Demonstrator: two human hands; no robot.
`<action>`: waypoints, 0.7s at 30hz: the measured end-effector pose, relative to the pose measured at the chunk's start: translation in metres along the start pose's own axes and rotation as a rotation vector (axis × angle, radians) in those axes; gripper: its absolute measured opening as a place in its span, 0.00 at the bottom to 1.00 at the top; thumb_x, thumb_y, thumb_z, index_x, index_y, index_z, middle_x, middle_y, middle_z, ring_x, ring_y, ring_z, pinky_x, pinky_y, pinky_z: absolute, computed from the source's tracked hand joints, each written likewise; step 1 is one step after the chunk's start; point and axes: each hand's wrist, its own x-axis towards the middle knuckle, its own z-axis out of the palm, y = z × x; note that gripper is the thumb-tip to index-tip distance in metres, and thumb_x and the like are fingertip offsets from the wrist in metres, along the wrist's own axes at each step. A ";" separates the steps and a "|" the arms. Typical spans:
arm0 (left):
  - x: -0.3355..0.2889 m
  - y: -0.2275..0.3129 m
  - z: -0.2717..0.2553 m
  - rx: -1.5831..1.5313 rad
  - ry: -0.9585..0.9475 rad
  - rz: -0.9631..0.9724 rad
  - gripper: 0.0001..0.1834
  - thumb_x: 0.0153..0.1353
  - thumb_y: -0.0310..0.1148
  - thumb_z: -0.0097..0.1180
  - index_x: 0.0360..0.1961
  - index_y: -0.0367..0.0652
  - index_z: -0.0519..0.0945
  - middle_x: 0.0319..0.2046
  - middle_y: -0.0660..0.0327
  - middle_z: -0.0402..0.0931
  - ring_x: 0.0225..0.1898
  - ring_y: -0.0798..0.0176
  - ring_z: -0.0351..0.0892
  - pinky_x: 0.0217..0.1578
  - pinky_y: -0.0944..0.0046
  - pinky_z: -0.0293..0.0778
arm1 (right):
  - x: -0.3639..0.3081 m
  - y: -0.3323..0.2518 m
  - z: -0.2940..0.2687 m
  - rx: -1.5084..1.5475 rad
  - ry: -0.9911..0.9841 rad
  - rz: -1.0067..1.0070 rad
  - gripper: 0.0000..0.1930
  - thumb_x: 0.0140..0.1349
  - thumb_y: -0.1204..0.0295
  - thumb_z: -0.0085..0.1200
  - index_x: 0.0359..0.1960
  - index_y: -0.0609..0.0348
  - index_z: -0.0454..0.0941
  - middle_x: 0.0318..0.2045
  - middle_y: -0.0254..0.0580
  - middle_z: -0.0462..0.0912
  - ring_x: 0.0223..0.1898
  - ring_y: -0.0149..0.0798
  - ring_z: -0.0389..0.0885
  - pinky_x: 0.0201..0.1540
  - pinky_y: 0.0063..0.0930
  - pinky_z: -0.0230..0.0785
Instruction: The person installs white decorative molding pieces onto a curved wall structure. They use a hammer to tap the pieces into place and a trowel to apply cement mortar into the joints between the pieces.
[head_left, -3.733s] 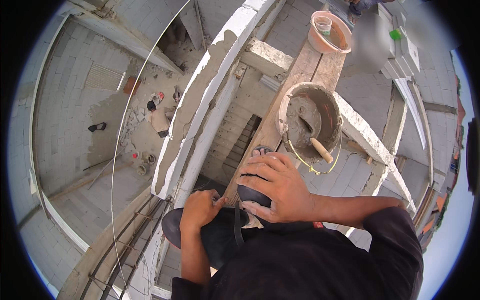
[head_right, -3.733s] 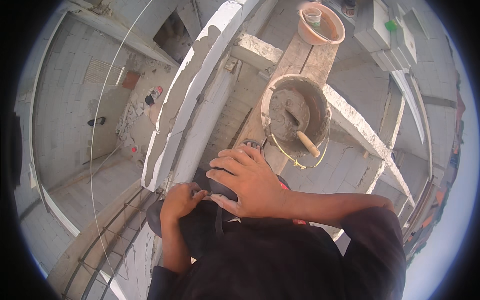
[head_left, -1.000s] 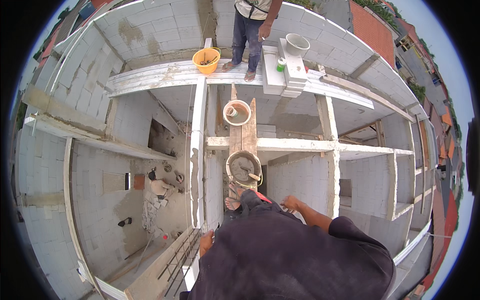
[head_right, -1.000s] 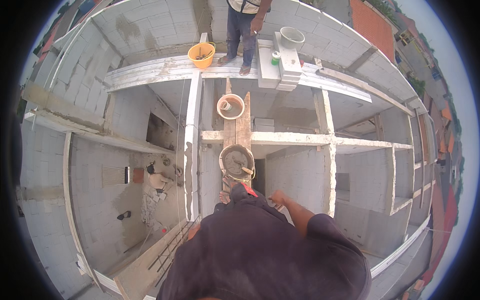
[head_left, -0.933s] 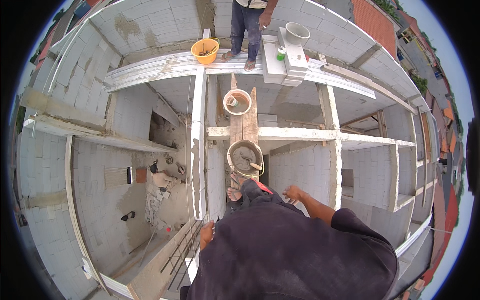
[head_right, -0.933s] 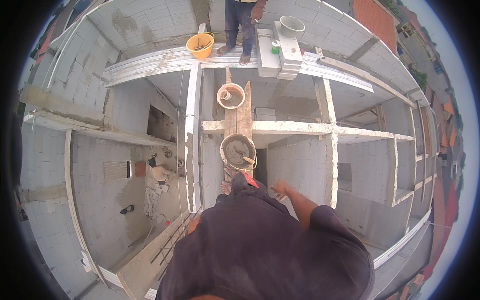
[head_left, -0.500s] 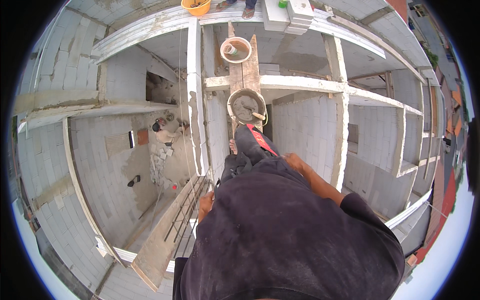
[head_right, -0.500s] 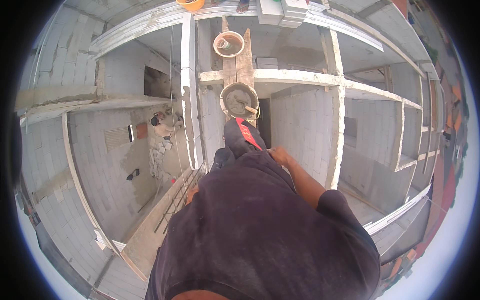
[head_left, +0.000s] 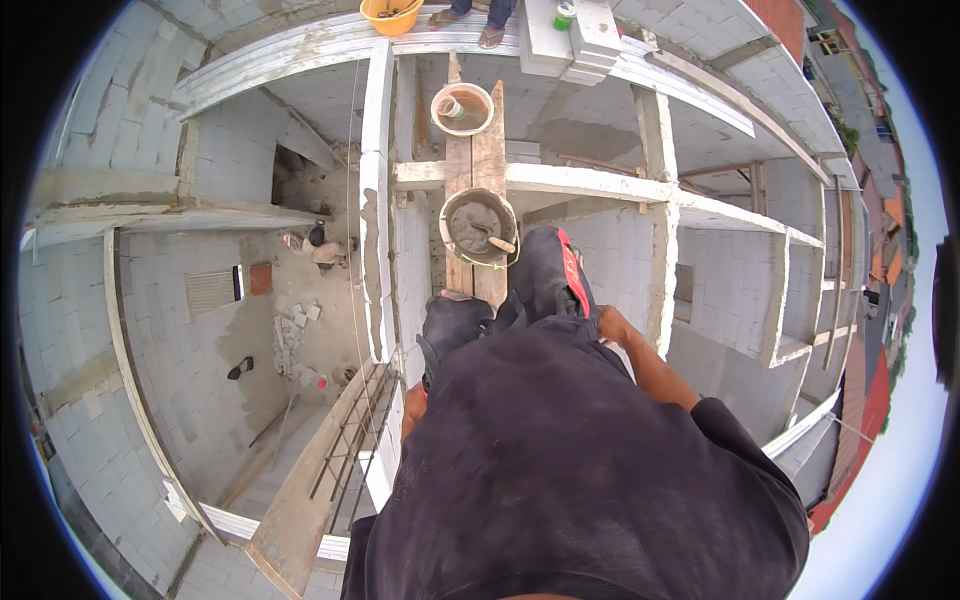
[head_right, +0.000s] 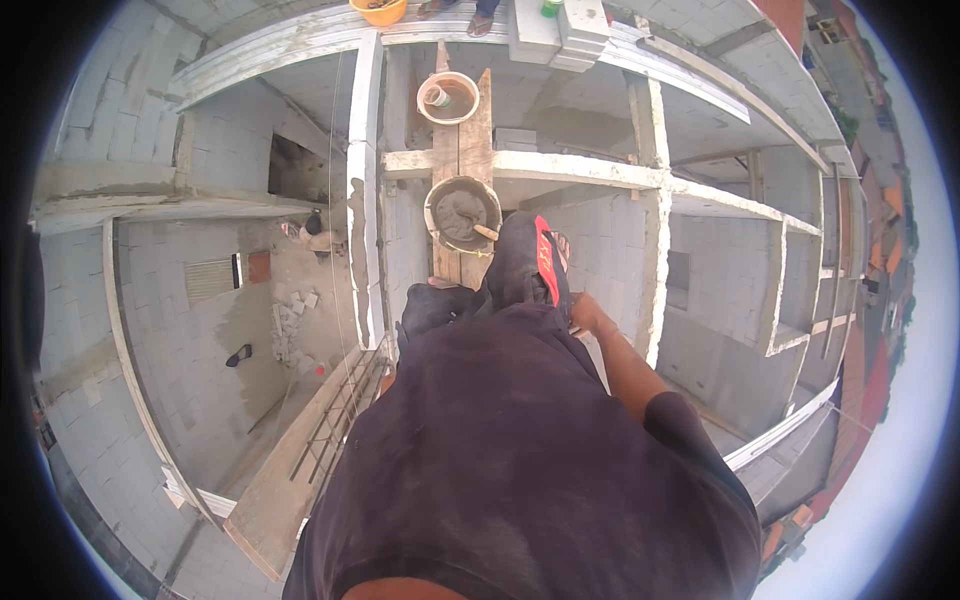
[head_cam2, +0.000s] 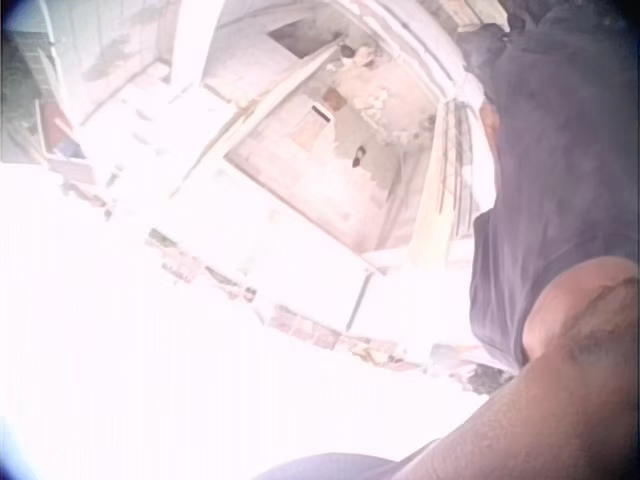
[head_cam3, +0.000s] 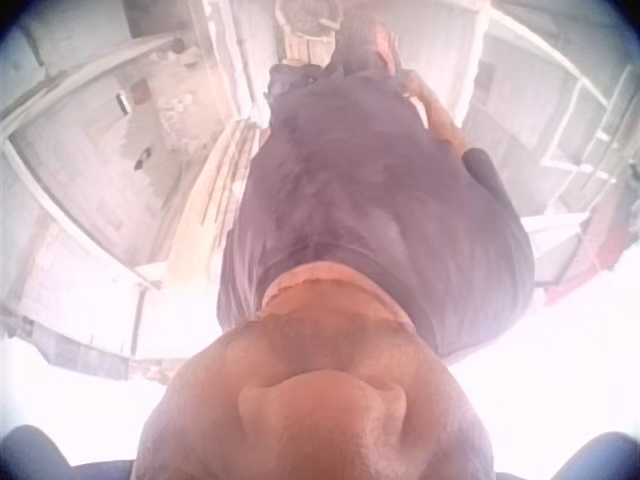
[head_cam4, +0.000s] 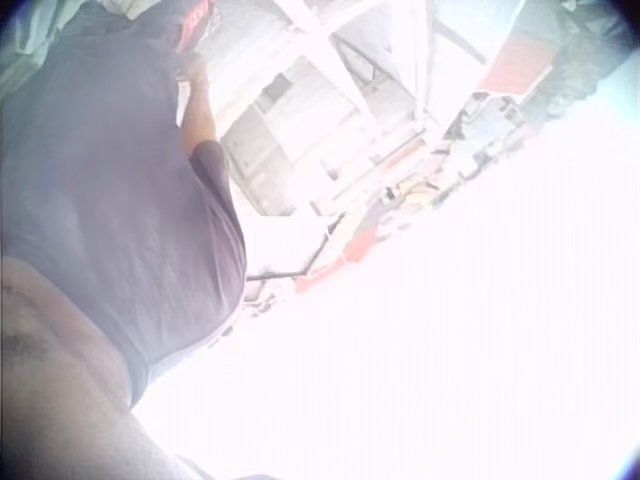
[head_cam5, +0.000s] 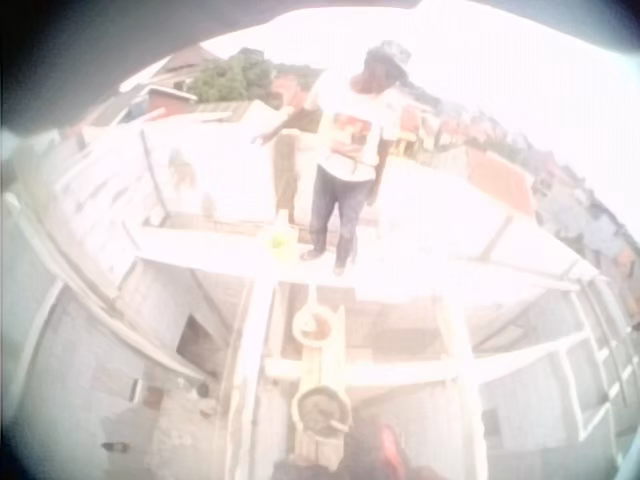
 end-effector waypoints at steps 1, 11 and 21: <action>0.008 -0.005 0.002 0.025 -0.012 0.012 0.24 0.72 0.49 0.58 0.62 0.48 0.82 0.55 0.49 0.85 0.55 0.47 0.86 0.52 0.49 0.79 | 0.000 0.002 -0.008 0.025 0.035 -0.004 0.22 0.67 0.66 0.57 0.61 0.59 0.83 0.46 0.53 0.90 0.43 0.53 0.92 0.41 0.51 0.89; 0.136 0.076 -0.009 -0.631 0.143 -0.436 0.34 0.76 0.53 0.52 0.73 0.42 0.73 0.68 0.51 0.77 0.66 0.47 0.79 0.64 0.43 0.73 | 0.014 0.077 -0.077 -0.343 0.122 0.099 0.14 0.71 0.64 0.57 0.47 0.59 0.90 0.42 0.47 0.92 0.44 0.48 0.93 0.39 0.43 0.89; 0.297 0.087 0.167 -0.860 0.630 -0.463 0.37 0.79 0.59 0.48 0.68 0.34 0.79 0.58 0.47 0.85 0.60 0.51 0.84 0.59 0.54 0.77 | 0.285 -0.106 -0.356 -0.654 0.374 0.112 0.30 0.67 0.72 0.52 0.71 0.71 0.69 0.42 0.60 0.91 0.43 0.53 0.93 0.45 0.44 0.86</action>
